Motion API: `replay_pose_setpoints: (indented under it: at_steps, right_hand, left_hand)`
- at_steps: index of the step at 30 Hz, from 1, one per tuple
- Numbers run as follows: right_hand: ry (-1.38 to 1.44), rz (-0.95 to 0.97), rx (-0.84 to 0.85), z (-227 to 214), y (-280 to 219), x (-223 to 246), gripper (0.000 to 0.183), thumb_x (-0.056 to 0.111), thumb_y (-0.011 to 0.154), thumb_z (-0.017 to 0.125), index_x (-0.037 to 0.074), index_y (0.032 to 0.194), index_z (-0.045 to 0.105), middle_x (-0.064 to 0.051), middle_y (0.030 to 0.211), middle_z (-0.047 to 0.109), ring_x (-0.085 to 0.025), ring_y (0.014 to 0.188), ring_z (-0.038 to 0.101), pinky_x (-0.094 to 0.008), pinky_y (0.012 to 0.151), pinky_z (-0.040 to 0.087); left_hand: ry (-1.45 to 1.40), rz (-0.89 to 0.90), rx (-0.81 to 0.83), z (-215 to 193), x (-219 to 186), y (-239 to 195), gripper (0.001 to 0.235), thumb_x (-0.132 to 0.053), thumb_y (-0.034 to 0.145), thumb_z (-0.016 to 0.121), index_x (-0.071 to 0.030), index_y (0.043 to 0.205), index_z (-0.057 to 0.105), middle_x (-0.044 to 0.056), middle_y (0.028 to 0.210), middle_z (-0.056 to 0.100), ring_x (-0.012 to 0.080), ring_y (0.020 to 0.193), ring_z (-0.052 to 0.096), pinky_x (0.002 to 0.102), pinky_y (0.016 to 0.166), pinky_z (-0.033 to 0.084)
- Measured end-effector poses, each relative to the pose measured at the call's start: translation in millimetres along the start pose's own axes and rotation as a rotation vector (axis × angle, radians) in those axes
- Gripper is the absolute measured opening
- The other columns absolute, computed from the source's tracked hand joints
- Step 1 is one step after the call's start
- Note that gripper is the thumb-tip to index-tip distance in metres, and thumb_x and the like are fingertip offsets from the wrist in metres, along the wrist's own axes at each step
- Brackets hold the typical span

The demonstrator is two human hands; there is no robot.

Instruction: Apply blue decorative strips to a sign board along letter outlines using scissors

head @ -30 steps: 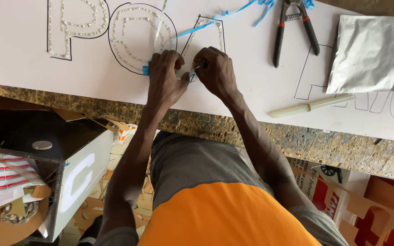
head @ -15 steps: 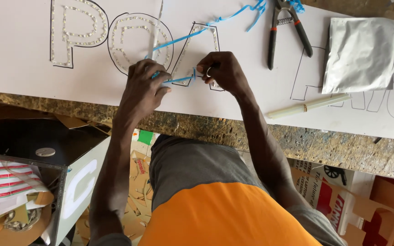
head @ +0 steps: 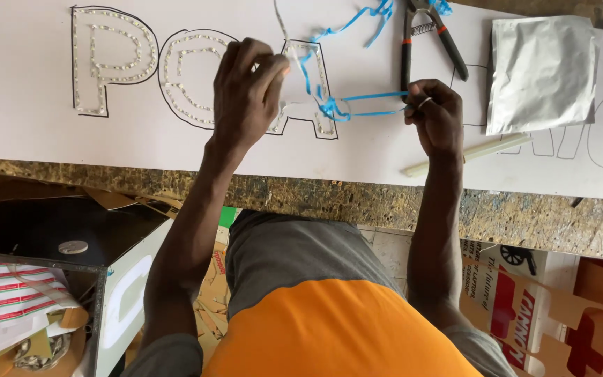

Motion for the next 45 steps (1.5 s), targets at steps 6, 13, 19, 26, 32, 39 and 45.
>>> replay_pose_setpoints:
  at_steps: [6,13,19,26,32,39,45]
  right_hand:
    - [0.360,-0.164,-0.543,-83,-5,-22,0.018,-0.010,0.106,0.064,0.000,0.113,0.078,-0.014,0.098,0.075,-0.023,0.094,0.078,-0.026,0.077,0.065]
    - [-0.567,-0.781,-0.526,58,-57,41,0.033,-0.018,0.103,0.056,0.005,0.119,0.075,-0.010,0.118,0.071,-0.025,0.105,0.072,-0.029,0.076,0.061]
    - [-0.999,-1.021,0.262,207,-31,-20,0.026,0.004,0.104,0.077,0.013,0.128,0.086,-0.008,0.132,0.082,-0.038,0.130,0.069,-0.048,0.093,0.061]
    - [-1.135,-0.952,0.287,202,-3,-6,0.027,0.009,0.099,0.086,0.018,0.124,0.083,-0.002,0.109,0.080,-0.029,0.116,0.065,-0.042,0.088,0.050]
    - [-1.034,-0.656,0.504,202,-2,9,0.011,0.007,0.097,0.081,0.016,0.102,0.078,-0.004,0.086,0.073,-0.034,0.103,0.065,-0.046,0.091,0.043]
    - [-0.900,-0.401,0.521,206,12,-8,0.025,0.006,0.091,0.076,0.019,0.112,0.078,-0.005,0.085,0.077,-0.035,0.103,0.069,-0.047,0.095,0.047]
    - [-0.980,-0.328,0.476,200,12,-15,0.020,0.011,0.092,0.076,0.017,0.111,0.077,-0.009,0.086,0.078,-0.037,0.101,0.069,-0.051,0.091,0.052]
  left_hand:
    - [-0.227,-0.016,0.078,10,-5,-2,0.004,0.000,0.110,0.069,-0.003,0.109,0.066,0.012,0.103,0.067,0.0290,0.094,0.061,0.042,0.077,0.051]
    - [-0.278,-0.348,0.352,44,40,-65,0.018,-0.003,0.100,0.080,-0.006,0.118,0.080,0.011,0.104,0.068,0.0360,0.097,0.066,0.049,0.094,0.054]
    - [-0.070,-0.406,0.337,76,46,-71,0.024,-0.015,0.092,0.092,-0.013,0.113,0.081,0.007,0.104,0.066,0.0371,0.102,0.064,0.053,0.092,0.054]
    - [-0.112,-0.475,0.326,75,48,-71,0.015,-0.018,0.093,0.091,-0.018,0.101,0.078,0.003,0.097,0.062,0.0363,0.101,0.061,0.053,0.087,0.051]
    - [-0.197,-0.483,0.445,61,43,-60,0.011,-0.013,0.100,0.084,-0.016,0.103,0.074,0.004,0.103,0.060,0.0364,0.107,0.057,0.050,0.091,0.045]
    - [-0.129,-0.486,0.342,73,43,-76,0.023,-0.014,0.092,0.086,-0.024,0.098,0.066,-0.006,0.096,0.060,0.0261,0.105,0.056,0.046,0.089,0.043]
    - [-0.154,-0.327,0.268,56,34,-72,0.017,-0.012,0.098,0.083,-0.021,0.108,0.071,-0.003,0.093,0.066,0.0259,0.102,0.060,0.044,0.086,0.044]
Point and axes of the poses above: each hand's wrist, its own y-axis towards the middle knuckle, its own z-axis out of the palm, x = y × z, the point moved 5 cm from there along y, towards the middle knuckle
